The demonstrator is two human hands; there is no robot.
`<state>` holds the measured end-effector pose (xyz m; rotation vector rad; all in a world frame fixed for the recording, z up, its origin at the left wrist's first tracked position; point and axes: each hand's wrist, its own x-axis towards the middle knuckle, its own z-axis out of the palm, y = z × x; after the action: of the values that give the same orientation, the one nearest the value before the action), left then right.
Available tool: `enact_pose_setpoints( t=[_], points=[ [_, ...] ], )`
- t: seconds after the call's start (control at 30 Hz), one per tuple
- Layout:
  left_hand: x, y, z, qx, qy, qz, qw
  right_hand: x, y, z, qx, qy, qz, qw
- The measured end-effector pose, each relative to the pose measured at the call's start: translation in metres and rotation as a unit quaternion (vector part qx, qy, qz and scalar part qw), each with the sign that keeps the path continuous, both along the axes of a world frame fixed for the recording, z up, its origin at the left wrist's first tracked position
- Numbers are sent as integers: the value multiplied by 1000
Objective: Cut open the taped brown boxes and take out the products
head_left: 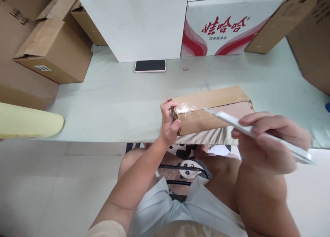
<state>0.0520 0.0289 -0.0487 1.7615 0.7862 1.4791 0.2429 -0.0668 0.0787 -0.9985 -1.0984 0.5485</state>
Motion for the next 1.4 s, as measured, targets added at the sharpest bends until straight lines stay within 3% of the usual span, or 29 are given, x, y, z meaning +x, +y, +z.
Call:
enact_pose_setpoints(
  t=[0.1, 0.2, 0.33, 0.43, 0.6, 0.67, 0.77, 0.83, 0.93, 1.23, 1.4],
  points=[
    [-3, 5, -1, -13, -26, -21, 999, 9, 11, -4, 56, 71, -144, 985],
    [-8, 11, 4, -42, -10, -47, 998, 20, 23, -17, 42, 84, -240, 966],
    [-17, 22, 14, -58, 7, -83, 995, 34, 33, -40, -16, 70, -237, 969],
    [-20, 28, 22, -48, 24, -93, 994, 38, 38, -49, -22, 77, -239, 968],
    [-18, 30, 29, 27, 48, -82, 995, 36, 33, -34, 49, 113, -262, 957],
    [-15, 30, 27, 35, 52, -68, 996, 29, 24, -21, 89, 100, -228, 964],
    [-12, 28, 22, 41, 43, -53, 997, 13, 7, -5, 96, 51, -85, 990],
    [-11, 27, 19, 41, 37, -49, 997, 1, -3, 0, 62, 17, 5, 998],
    [-10, 26, 17, 34, 44, -40, 998, -11, -11, -3, 2, -36, 71, 997],
    [-12, 24, 25, 48, 49, -56, 996, -11, -5, -9, -17, -74, 84, 994],
    [-12, 23, 27, 42, 33, -70, 996, -13, -4, -7, -40, -84, 32, 995]
  ],
)
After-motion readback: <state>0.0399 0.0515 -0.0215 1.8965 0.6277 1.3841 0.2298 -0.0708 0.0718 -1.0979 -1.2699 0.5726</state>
